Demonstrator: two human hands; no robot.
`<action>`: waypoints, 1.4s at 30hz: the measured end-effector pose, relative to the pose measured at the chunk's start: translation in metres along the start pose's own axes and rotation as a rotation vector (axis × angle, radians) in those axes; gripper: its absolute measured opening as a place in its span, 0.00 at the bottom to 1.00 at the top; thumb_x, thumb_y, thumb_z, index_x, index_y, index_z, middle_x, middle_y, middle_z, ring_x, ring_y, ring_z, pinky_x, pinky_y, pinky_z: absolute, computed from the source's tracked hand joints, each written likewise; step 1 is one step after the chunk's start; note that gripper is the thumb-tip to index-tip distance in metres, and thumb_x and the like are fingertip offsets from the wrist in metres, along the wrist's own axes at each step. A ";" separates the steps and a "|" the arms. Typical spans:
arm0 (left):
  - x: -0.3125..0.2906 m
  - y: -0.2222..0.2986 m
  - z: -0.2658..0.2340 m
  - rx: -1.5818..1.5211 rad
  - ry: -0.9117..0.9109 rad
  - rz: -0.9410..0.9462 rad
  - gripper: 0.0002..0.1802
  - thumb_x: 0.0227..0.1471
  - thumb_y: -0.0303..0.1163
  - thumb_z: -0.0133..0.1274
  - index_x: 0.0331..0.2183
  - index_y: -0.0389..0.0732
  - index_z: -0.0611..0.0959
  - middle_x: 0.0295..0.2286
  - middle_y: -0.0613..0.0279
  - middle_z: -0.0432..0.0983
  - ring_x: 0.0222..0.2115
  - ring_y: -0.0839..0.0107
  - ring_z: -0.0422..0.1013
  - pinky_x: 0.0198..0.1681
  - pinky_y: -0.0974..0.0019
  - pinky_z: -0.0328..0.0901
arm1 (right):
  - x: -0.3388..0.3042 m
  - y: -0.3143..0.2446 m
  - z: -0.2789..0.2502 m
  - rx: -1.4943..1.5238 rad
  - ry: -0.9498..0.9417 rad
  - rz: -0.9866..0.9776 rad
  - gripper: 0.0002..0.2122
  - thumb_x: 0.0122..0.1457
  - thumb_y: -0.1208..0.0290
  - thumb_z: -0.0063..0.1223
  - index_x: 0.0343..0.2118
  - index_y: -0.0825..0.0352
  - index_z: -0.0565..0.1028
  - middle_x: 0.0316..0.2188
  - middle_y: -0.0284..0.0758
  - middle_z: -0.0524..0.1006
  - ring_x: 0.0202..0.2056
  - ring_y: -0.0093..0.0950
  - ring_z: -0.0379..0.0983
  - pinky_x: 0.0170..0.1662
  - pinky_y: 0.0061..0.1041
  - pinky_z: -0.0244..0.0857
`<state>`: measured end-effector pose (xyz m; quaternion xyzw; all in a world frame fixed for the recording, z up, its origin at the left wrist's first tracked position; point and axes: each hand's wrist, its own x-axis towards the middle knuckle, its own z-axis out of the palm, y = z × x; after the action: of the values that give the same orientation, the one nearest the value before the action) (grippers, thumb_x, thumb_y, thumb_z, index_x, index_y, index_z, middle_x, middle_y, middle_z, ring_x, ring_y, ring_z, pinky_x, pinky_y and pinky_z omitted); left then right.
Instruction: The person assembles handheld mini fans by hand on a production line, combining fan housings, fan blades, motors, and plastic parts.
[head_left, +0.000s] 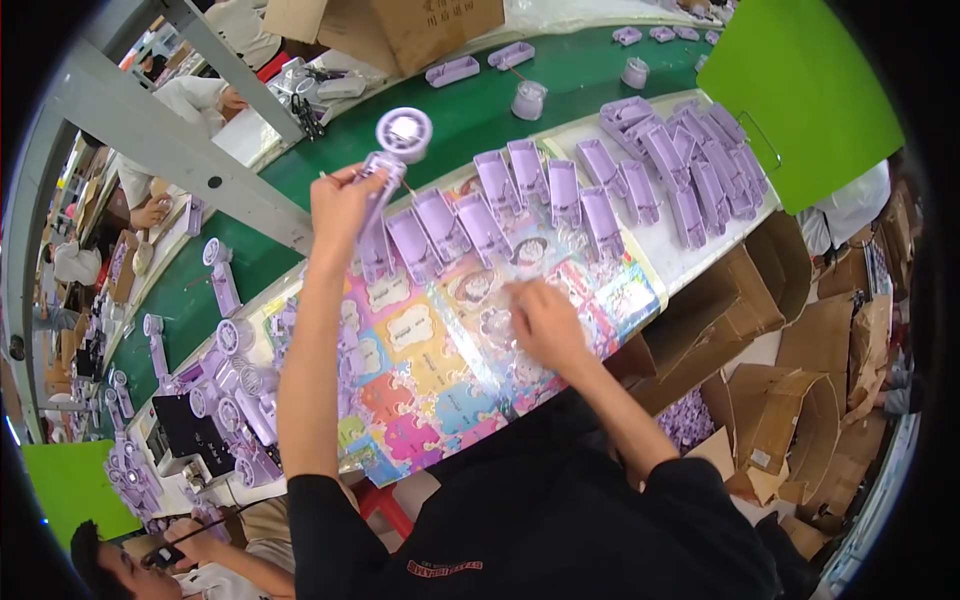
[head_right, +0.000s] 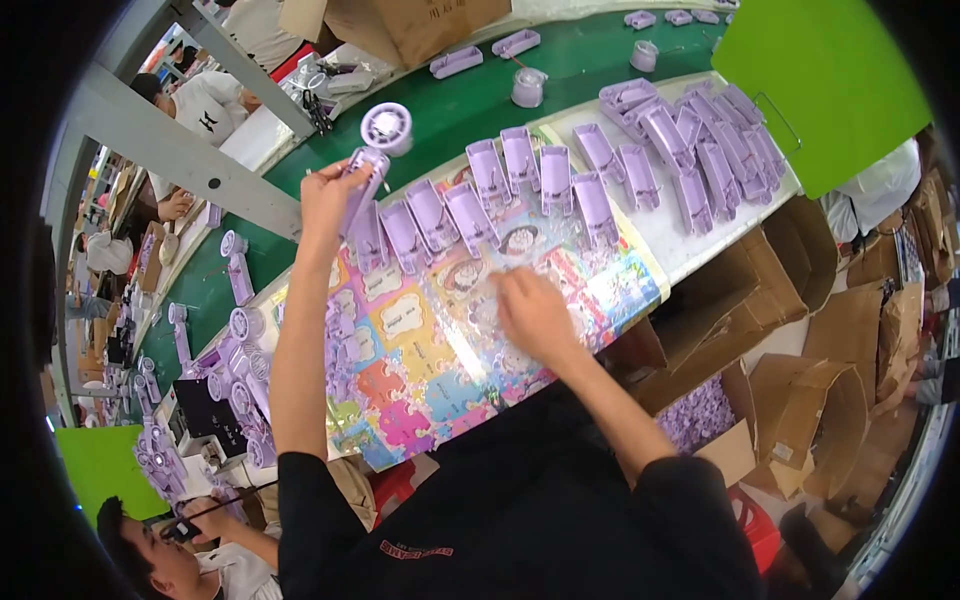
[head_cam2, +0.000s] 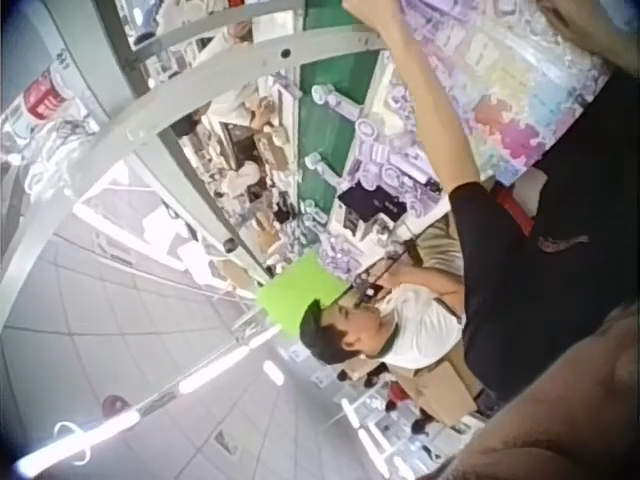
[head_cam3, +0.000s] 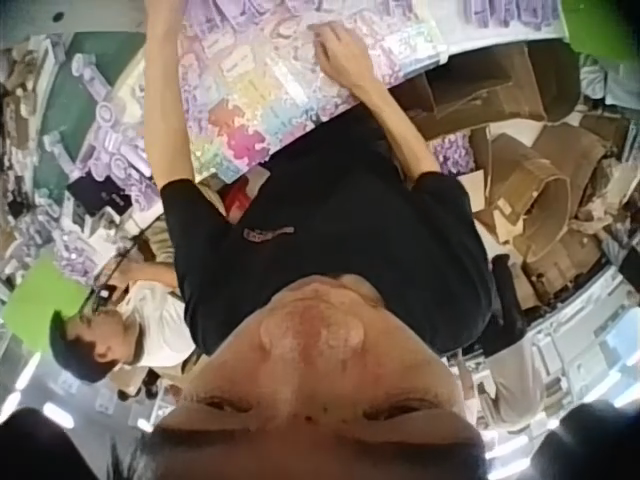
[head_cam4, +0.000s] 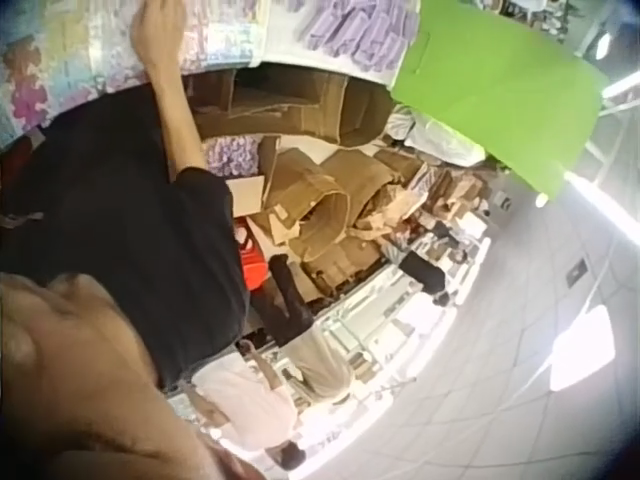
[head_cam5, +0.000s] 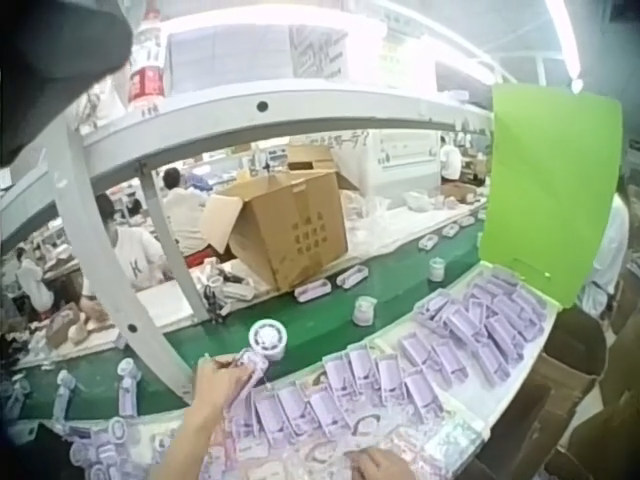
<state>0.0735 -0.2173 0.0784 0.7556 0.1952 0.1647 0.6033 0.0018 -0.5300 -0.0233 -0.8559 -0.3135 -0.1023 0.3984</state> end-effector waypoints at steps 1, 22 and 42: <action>0.023 -0.007 -0.004 0.103 0.074 -0.026 0.17 0.45 0.35 0.67 0.37 0.34 0.88 0.30 0.59 0.83 0.28 0.73 0.75 0.34 0.68 0.68 | 0.004 -0.005 -0.001 -0.054 -0.049 -0.094 0.13 0.55 0.76 0.56 0.44 0.67 0.73 0.32 0.41 0.74 0.32 0.41 0.75 0.37 0.37 0.69; 0.099 -0.064 0.001 0.415 0.595 -0.430 0.26 0.44 0.43 0.70 0.40 0.34 0.86 0.43 0.47 0.82 0.44 0.53 0.78 0.48 0.56 0.71 | 0.018 -0.008 0.001 -0.127 -0.068 -0.067 0.08 0.55 0.76 0.57 0.38 0.65 0.75 0.31 0.38 0.72 0.27 0.39 0.74 0.31 0.37 0.69; 0.121 -0.075 -0.018 0.443 0.629 -0.425 0.30 0.47 0.42 0.62 0.50 0.36 0.81 0.52 0.45 0.75 0.56 0.46 0.66 0.60 0.53 0.61 | 0.018 -0.013 0.004 -0.061 -0.109 -0.015 0.07 0.55 0.76 0.56 0.38 0.65 0.76 0.31 0.39 0.72 0.29 0.40 0.74 0.33 0.38 0.69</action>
<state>0.1629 -0.1279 0.0102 0.7228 0.5511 0.2130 0.3584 0.0078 -0.5124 -0.0101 -0.8696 -0.3378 -0.0682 0.3536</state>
